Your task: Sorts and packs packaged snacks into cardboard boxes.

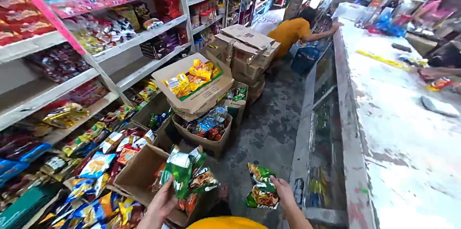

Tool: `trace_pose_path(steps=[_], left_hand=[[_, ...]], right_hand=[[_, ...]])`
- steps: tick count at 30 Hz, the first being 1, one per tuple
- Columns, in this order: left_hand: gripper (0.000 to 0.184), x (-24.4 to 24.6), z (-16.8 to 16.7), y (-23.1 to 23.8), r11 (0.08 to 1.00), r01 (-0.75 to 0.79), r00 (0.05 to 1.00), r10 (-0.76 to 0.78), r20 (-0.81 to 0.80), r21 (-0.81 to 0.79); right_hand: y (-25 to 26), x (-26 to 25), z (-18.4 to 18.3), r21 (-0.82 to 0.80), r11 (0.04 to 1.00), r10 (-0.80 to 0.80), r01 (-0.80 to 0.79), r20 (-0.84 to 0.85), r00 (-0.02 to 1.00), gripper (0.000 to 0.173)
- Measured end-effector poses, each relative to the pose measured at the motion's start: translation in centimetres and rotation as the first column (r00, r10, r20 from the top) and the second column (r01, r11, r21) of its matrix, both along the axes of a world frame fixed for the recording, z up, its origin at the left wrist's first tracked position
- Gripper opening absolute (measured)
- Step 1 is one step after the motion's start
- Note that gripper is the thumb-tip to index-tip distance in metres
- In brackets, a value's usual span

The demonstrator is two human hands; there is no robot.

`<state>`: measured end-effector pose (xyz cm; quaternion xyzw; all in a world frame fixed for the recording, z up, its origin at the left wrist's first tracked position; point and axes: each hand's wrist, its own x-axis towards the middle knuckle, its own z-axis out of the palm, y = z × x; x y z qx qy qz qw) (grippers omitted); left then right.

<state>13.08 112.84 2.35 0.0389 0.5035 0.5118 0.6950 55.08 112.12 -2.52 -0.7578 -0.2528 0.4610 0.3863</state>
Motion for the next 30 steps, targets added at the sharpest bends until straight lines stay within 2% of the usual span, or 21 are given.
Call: trace_pose_path(steps=[2,6,9,12,15,18,22,26,30], left_hand=[[0.039,3.0,1.2,6.0,0.995,0.089,0.994,-0.092,-0.052,-0.054],[0.039,8.9,3.7,17.4,0.96,0.277,0.948,-0.279,-0.151,-0.036],[0.034,12.3,5.1,23.1,0.954,0.299,0.937,-0.292,-0.192,0.013],[0.033,14.5,4.8,27.1,0.961,0.268,0.925,-0.238,-0.297,0.065],[0.03,15.8,2.7,30.1,0.98,0.18,0.914,-0.132,-0.383,0.091],[0.031,17.6,1.2,32.8,0.998,0.032,0.914,-0.008,-0.406,0.052],[0.032,21.0,2.1,35.9,0.99,-0.136,0.882,0.106,-0.459,-0.032],[0.025,23.9,2.9,38.8,0.981,-0.192,0.825,0.157,-0.543,-0.008],[0.024,25.3,2.6,41.0,0.981,-0.192,0.774,0.143,-0.616,-0.013]], right_hand=[[2.5,2.2,0.9,-0.037,0.998,-0.048,0.048,0.008,0.999,0.028],[8.6,6.8,3.1,0.006,0.991,-0.135,0.135,0.034,0.99,0.027],[12.6,9.3,3.3,0.016,0.975,-0.223,0.224,-0.022,0.974,0.026],[17.9,11.8,1.8,0.003,0.973,-0.231,0.232,-0.078,0.97,0.025],[25.0,14.0,0.2,-0.025,0.987,-0.161,0.159,-0.112,0.981,0.025],[33.5,15.8,0.1,-0.003,1.0,-0.005,0.005,-0.118,0.993,0.024],[44.9,17.5,1.0,0.019,0.972,0.233,-0.232,-0.133,0.963,0.022],[56.1,17.7,0.7,0.006,0.896,0.444,-0.444,-0.058,0.894,0.024],[65.1,15.4,-0.6,-0.019,0.866,0.5,-0.5,-0.031,0.866,0.025]])
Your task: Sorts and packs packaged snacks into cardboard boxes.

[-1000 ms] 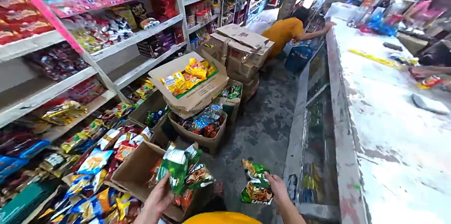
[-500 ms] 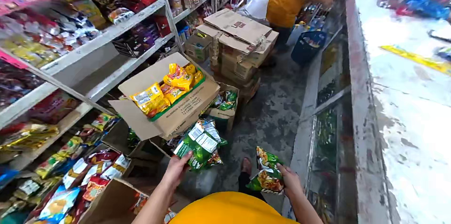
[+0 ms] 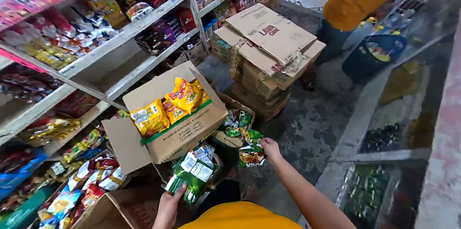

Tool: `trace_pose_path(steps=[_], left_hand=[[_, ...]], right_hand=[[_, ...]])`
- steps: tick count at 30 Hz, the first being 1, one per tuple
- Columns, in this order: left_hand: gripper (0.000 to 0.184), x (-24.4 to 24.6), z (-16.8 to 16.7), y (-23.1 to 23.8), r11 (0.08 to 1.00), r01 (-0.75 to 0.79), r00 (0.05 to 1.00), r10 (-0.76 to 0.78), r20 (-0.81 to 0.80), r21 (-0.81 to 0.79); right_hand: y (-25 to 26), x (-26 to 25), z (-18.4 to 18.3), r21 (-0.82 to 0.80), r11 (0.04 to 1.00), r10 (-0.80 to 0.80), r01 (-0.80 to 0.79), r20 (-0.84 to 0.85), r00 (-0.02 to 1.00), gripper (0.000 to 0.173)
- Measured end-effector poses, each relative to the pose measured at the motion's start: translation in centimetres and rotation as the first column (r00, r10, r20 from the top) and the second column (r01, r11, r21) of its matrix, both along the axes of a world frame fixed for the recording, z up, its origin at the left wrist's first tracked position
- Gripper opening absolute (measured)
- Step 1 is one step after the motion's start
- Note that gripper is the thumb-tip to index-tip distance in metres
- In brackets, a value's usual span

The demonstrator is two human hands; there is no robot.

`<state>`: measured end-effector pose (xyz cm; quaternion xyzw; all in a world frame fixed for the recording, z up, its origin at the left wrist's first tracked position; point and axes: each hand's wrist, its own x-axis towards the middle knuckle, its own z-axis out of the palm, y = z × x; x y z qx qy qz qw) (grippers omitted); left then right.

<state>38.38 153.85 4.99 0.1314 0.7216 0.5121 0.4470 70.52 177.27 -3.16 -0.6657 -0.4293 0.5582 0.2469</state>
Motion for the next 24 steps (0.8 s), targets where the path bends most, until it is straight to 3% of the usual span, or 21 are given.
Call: trace_pose_path(steps=[4,7,12,15,19,21,24], left_hand=[[0.021,0.5,-1.6,4.4,0.995,0.038,0.998,-0.041,-0.037,-0.089],[0.027,0.0,-3.6,9.2,0.979,0.164,0.985,-0.169,-0.032,-0.117],[0.027,0.7,-3.3,14.5,0.969,0.223,0.975,-0.223,0.012,-0.107],[0.025,1.2,-2.9,15.6,0.956,0.218,0.975,-0.224,-0.008,-0.194],[0.034,2.2,-4.2,16.4,0.943,0.186,0.981,-0.194,-0.001,-0.277],[0.037,3.0,-5.2,16.8,0.944,0.159,0.985,-0.17,-0.013,-0.29],[0.04,4.9,-6.4,19.1,0.91,0.221,0.97,-0.242,-0.017,-0.351]], right_hand=[[7.1,-2.9,-2.2,-0.024,0.996,0.087,-0.085,0.064,0.994,0.027],[11.9,-4.3,-3.3,-0.033,0.982,0.191,-0.188,0.159,0.969,0.031],[18.4,-6.2,-4.4,-0.108,0.924,0.382,-0.366,0.295,0.876,0.035],[21.6,-7.6,-5.9,-0.178,0.891,0.455,-0.418,0.336,0.825,0.038],[23.6,-10.0,-8.0,-0.176,0.915,0.403,-0.364,0.451,0.796,0.062],[22.8,-10.7,-8.9,-0.166,0.905,0.424,-0.391,0.413,0.806,0.066],[19.9,-9.9,-9.6,-0.226,0.848,0.517,-0.48,0.15,0.843,0.062]])
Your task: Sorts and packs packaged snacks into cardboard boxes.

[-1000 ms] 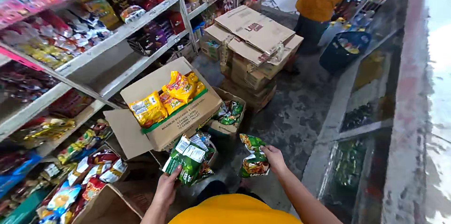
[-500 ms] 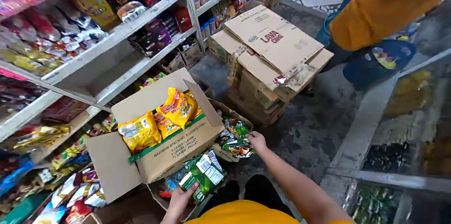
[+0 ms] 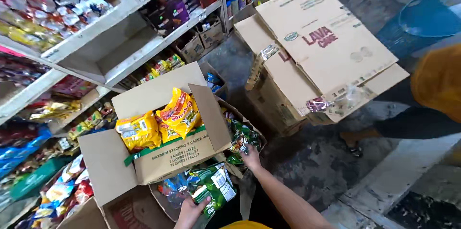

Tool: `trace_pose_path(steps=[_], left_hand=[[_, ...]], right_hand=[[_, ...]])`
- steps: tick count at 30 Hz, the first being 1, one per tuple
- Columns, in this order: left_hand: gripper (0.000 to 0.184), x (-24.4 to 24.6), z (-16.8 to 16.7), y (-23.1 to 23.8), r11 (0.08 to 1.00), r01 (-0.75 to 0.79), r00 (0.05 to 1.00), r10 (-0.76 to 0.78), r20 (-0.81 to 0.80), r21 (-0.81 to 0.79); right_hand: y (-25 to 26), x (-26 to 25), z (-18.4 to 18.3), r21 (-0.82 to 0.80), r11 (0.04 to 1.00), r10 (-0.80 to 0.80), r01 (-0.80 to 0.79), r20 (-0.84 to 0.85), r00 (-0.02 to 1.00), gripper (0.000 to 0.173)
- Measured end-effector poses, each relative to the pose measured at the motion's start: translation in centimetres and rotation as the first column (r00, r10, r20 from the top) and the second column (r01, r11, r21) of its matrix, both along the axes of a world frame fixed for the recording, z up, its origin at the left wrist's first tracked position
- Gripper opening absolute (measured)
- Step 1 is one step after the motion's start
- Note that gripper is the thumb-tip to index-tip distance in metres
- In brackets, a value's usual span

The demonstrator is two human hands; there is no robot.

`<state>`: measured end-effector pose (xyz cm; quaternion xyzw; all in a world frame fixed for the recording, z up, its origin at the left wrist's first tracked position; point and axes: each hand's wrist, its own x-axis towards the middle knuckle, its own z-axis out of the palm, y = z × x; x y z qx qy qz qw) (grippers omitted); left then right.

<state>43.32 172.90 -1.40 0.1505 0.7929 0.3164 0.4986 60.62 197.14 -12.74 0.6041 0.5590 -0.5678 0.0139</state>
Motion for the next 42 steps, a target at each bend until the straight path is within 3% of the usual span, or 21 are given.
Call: trace_pose_path(steps=[2,4,6,8,11,12,14,16,17,19,21,24,28,31,33,35,37,39,42], left_hand=[[0.044,1.5,-1.1,2.4,0.994,0.107,0.994,-0.107,-0.001,-0.016],[0.05,3.2,-2.4,5.4,0.98,0.199,0.98,-0.199,0.013,0.001],[0.058,4.6,-4.2,9.0,0.962,0.271,0.963,-0.271,0.01,0.032],[0.062,5.5,-6.8,12.4,0.942,0.331,0.944,-0.331,-0.007,0.056],[0.063,5.5,-11.8,16.3,0.901,0.423,0.905,-0.426,-0.011,-0.097],[0.065,5.3,-13.4,17.0,0.894,0.415,0.907,-0.421,0.002,-0.168],[0.071,5.0,-15.5,18.1,0.873,0.387,0.915,-0.402,0.009,-0.298],[0.077,5.1,-16.1,18.8,0.828,0.382,0.911,-0.413,0.015,-0.411],[0.08,5.2,-16.2,18.9,0.802,0.385,0.907,-0.42,0.026,-0.456],[0.085,5.2,-16.2,18.3,0.778,0.388,0.909,-0.41,0.067,-0.494],[0.087,5.1,-16.2,17.0,0.811,0.353,0.929,-0.364,0.069,-0.466],[0.091,4.4,-16.6,13.9,0.848,0.3,0.949,-0.311,0.048,-0.438],[0.09,3.4,-17.3,9.6,0.811,0.369,0.93,-0.32,0.183,-0.455],[0.074,3.6,-16.9,8.3,0.823,0.408,0.9,-0.29,0.326,-0.396],[0.056,4.4,-17.6,8.0,0.884,0.355,0.896,-0.229,0.381,-0.305],[0.045,5.3,-18.2,8.7,0.948,0.237,0.889,-0.123,0.441,-0.214],[0.051,5.8,-18.6,10.1,0.974,0.124,0.866,-0.012,0.501,-0.192],[0.054,5.8,-18.8,11.2,0.972,0.105,0.85,0.023,0.527,-0.211],[0.056,4.9,-19.0,11.3,0.95,0.212,0.877,-0.082,0.474,-0.229]], right_hand=[[-2.0,1.3,0.1,-0.282,0.958,-0.101,0.055,-0.152,0.983,0.058],[-3.1,2.8,0.6,-0.525,0.837,-0.295,0.155,-0.196,0.935,0.056],[-2.4,4.3,0.7,-0.625,0.731,-0.481,0.273,-0.188,0.857,0.058],[-0.4,5.9,0.0,-0.546,0.749,-0.538,0.376,-0.169,0.826,0.057],[2.9,6.9,-1.0,-0.364,0.866,-0.427,0.342,-0.186,0.885,0.07],[3.2,6.8,-1.4,-0.281,0.924,-0.326,0.259,-0.227,0.918,0.08],[2.6,6.0,-2.5,-0.014,0.999,0.034,-0.039,-0.258,0.965,0.103],[0.9,4.8,-3.9,0.261,0.899,0.388,-0.353,-0.098,0.916,0.111],[0.3,4.1,-4.5,0.289,0.817,0.515,-0.499,0.025,0.857,0.111],[0.0,2.6,-5.2,0.133,0.652,0.695,-0.747,0.289,0.658,0.107],[0.9,1.6,-7.1,0.011,0.55,0.75,-0.835,0.435,0.499,0.106],[3.3,0.7,-8.7,-0.046,0.549,0.73,-0.835,0.514,0.452,0.11],[7.6,-0.4,-9.1,-0.104,0.647,0.67,-0.755,0.55,0.499,0.113],[9.3,-1.0,-8.0,-0.078,0.687,0.634,-0.722,0.548,0.545,0.115],[7.9,-0.2,-6.5,0.141,0.611,0.632,-0.779,0.506,0.587,0.109],[5.3,1.1,-5.3,0.252,0.472,0.747,-0.845,0.394,0.535,0.098],[2.6,2.1,-5.5,0.154,0.366,0.852,-0.918,0.34,0.397,0.093],[1.4,2.6,-7.2,-0.018,0.304,0.907,-0.952,0.31,0.284,0.097],[1.9,1.4,-8.8,-0.132,0.311,0.917,-0.941,0.303,0.26,0.102]])
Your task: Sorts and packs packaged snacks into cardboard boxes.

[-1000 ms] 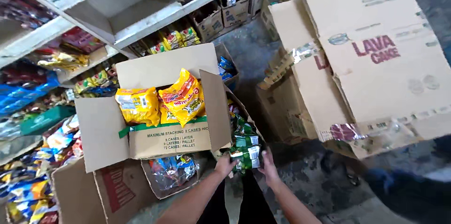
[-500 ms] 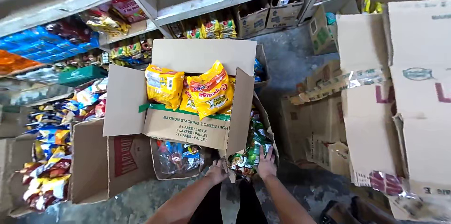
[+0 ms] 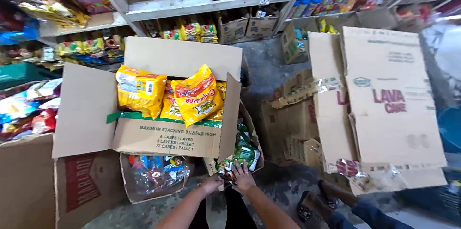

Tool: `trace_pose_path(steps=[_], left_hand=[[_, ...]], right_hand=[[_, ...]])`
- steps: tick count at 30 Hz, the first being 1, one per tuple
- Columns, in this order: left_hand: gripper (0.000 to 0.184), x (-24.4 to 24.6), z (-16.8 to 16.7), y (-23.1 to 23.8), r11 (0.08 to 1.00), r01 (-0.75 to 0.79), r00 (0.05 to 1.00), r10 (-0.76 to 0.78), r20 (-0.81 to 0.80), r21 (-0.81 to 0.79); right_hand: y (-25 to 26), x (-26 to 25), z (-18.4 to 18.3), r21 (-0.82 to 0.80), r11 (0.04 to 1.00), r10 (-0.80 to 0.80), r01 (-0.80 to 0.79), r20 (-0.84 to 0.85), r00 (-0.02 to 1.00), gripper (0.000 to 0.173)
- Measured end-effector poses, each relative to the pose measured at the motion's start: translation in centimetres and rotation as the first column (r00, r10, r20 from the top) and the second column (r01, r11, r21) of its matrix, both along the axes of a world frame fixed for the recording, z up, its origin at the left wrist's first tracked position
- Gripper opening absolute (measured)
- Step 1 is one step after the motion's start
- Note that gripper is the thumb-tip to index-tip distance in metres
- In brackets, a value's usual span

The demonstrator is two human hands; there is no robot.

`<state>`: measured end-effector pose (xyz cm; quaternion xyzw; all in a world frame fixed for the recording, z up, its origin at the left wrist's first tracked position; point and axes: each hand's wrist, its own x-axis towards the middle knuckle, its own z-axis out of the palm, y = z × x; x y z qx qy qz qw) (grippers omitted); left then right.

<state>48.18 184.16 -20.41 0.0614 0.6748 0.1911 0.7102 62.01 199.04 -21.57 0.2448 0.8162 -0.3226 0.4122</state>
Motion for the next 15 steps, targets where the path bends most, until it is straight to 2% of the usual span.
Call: trace_pose_path(steps=[2,4,6,8,10,11,13,15], left_hand=[[0.048,-1.3,1.2,-1.0,0.997,0.03,0.99,-0.02,-0.137,0.072],[0.033,-3.0,4.0,-2.4,0.968,0.011,0.921,0.088,-0.379,0.251],[0.027,-5.3,6.8,-3.9,0.869,0.053,0.739,0.297,-0.604,0.492],[0.026,-8.9,9.1,-4.7,0.811,0.146,0.532,0.419,-0.736,0.567],[0.032,-13.6,10.6,-4.4,0.828,0.213,0.411,0.405,-0.817,0.518],[0.037,-15.9,10.7,-3.9,0.852,0.233,0.392,0.359,-0.847,0.469],[0.044,-19.9,10.1,-2.5,0.902,0.27,0.407,0.21,-0.889,0.337],[0.053,-22.5,9.4,-0.7,0.932,0.325,0.455,-0.004,-0.89,0.162]], right_hand=[[0.6,-2.2,1.0,-0.034,0.999,0.0,0.002,0.065,0.998,0.092],[1.6,-3.9,3.2,-0.043,0.997,-0.06,0.062,0.046,0.997,0.065],[3.0,-4.7,6.1,-0.008,0.981,-0.196,0.196,-0.062,0.979,0.048],[4.6,-4.7,8.8,0.02,0.932,-0.354,0.363,-0.174,0.919,0.043],[6.2,-4.6,11.2,0.023,0.86,-0.489,0.509,-0.246,0.837,0.042],[6.8,-4.6,12.4,0.014,0.827,-0.537,0.562,-0.272,0.798,0.041],[7.5,-5.5,14.7,-0.018,0.787,-0.585,0.616,-0.338,0.737,0.041],[7.6,-7.2,17.0,-0.071,0.769,-0.595,0.636,-0.442,0.671,0.043]])
